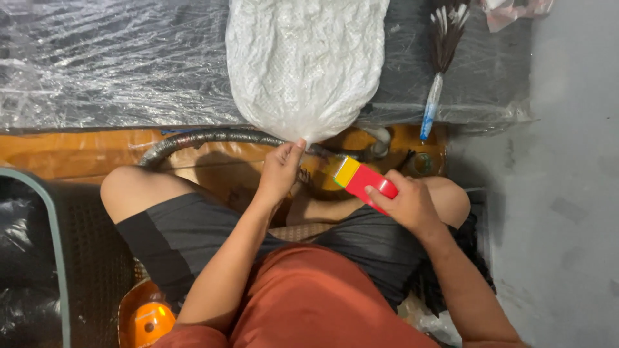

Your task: The person uses a vacuum to deflate a pillow inside a plastic bag and then secures the bag with tape.

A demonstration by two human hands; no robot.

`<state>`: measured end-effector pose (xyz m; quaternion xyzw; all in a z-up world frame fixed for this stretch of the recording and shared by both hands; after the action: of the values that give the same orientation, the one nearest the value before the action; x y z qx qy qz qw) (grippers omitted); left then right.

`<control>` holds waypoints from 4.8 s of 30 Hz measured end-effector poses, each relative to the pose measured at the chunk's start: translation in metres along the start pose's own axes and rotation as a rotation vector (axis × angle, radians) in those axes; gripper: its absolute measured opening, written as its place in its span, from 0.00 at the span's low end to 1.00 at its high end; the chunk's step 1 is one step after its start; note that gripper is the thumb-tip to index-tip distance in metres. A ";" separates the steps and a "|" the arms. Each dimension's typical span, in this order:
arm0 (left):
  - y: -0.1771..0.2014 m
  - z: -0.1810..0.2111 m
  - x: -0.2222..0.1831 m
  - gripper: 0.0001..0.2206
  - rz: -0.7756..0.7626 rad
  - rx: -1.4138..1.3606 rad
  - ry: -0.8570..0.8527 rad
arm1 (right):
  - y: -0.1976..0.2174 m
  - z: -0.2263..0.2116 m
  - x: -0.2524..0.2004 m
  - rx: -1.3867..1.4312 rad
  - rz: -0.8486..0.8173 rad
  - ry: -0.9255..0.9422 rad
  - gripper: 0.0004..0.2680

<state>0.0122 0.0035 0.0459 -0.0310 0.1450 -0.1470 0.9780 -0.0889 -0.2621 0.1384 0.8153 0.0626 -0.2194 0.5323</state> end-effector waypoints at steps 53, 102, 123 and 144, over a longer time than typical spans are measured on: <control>0.001 0.024 -0.010 0.17 0.040 -0.150 0.154 | -0.057 -0.071 0.076 1.037 -0.182 0.387 0.09; -0.055 0.002 -0.031 0.12 0.225 -0.919 0.244 | -0.171 -0.042 0.207 0.102 -0.559 0.091 0.14; -0.079 -0.065 -0.020 0.07 0.459 -0.535 0.197 | -0.107 -0.232 0.142 -0.950 -0.330 0.665 0.05; -0.046 -0.028 -0.020 0.08 0.103 -0.547 -0.086 | 0.067 -0.231 0.040 -0.357 -0.449 0.837 0.03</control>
<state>-0.0268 -0.0351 0.0292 -0.2925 0.1392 -0.0512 0.9447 0.0364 -0.0894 0.2559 0.6960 0.4807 0.0313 0.5324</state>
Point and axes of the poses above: each hand's wrist, its own x-axis towards the middle knuckle, its own y-axis out of the back of the hand, z = x × y, the point moved 2 cm from there along x, towards the middle knuckle, and after that the axes turned 9 degrees about -z, right-handed, at the moved point
